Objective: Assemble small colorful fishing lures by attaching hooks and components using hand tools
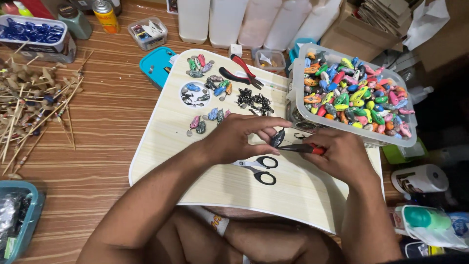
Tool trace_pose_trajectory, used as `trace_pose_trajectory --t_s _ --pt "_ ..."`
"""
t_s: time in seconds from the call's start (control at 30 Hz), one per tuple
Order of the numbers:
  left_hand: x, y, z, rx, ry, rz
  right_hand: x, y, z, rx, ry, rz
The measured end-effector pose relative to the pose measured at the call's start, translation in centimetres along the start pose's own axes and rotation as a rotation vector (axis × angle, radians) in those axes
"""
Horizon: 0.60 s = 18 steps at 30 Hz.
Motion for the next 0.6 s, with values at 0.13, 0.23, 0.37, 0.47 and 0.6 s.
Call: trace_pose_trajectory --t_s 0.13,0.23,0.37,0.47,0.6 --pt "-0.2 -0.6 0.1 -0.001 0.018 -0.041 0.4 -0.7 0.8 0.101 0.085 -0.097" --pt "0.0 -0.3 0.0 -0.003 0.005 -0.045 0.0 0.4 1.8 0.154 0.122 -0.124" --pt "0.1 -0.2 0.0 0.006 -0.032 -0.019 0.2 0.3 2.2 0.182 0.154 -0.118" --pt "-0.3 -1.1 0.2 0.033 -0.033 0.021 0.6 -0.1 1.9 0.144 0.115 -0.129" --pt "-1.0 1.3 0.7 0.088 -0.078 0.235 1.3 -0.3 0.4 0.157 -0.008 -0.096"
Point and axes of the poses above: each hand's wrist, its own z-axis towards the middle knuckle, its own x-axis out of the palm, y = z × x, the point moved 1 cm from there along z, towards the middle knuckle, and after that the axes turned 11 degrees about z, right-handed, at the moved point
